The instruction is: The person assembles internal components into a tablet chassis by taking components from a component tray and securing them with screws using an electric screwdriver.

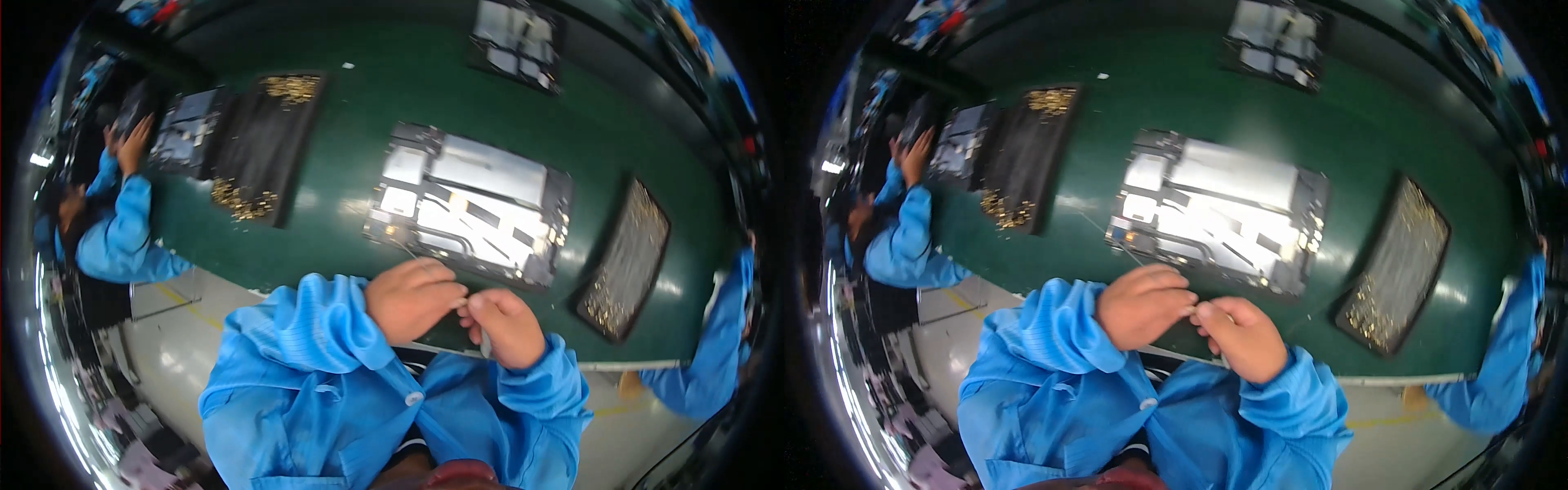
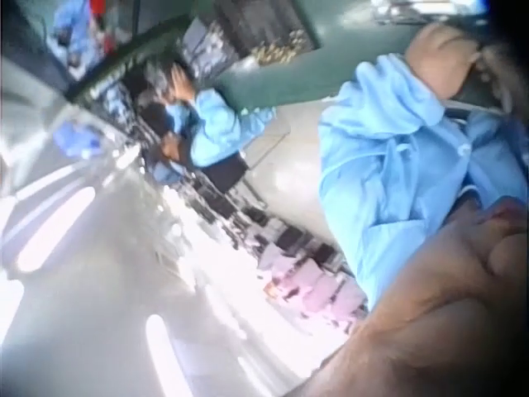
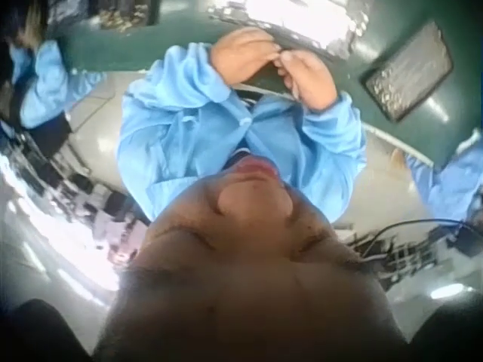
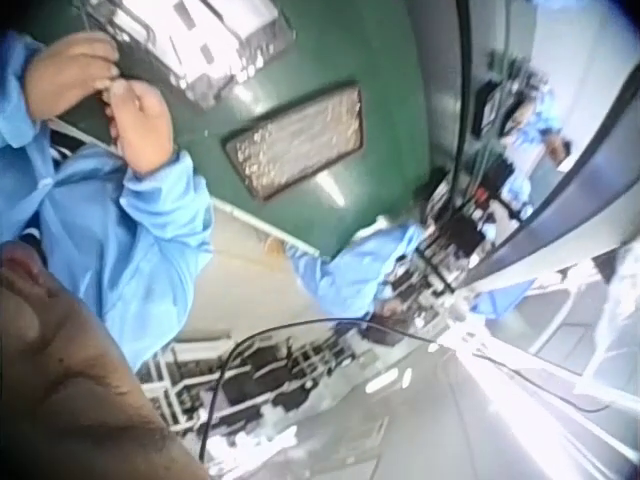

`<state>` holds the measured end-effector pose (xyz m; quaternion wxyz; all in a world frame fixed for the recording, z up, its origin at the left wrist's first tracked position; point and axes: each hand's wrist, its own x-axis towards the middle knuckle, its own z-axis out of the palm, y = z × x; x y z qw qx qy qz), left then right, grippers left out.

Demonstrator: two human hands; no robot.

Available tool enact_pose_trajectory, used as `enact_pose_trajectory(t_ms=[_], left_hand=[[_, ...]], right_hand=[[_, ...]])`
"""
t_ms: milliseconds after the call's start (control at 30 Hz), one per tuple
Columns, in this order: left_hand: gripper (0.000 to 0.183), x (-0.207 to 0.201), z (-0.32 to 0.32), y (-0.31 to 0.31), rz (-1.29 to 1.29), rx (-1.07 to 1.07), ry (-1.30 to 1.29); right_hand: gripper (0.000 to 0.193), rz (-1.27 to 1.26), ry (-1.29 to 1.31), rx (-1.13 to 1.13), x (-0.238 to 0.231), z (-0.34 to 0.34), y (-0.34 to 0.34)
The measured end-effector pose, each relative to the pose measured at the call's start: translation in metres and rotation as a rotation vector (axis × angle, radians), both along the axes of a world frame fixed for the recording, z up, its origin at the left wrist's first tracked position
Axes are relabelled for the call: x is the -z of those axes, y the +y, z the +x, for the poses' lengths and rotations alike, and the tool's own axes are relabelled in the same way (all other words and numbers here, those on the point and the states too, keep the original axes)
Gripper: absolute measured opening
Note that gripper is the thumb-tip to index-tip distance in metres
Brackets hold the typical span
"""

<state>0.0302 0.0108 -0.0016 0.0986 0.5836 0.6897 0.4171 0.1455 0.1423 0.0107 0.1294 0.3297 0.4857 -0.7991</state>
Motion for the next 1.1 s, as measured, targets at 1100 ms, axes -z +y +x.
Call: enact_pose_trajectory(t_ms=[1100], left_hand=[[0.021, 0.016, 0.006, 0.051, -0.164, -0.144, 0.297]], right_hand=[[0.040, 0.952, 0.417, 0.737, 0.036, -0.007, 0.019]])
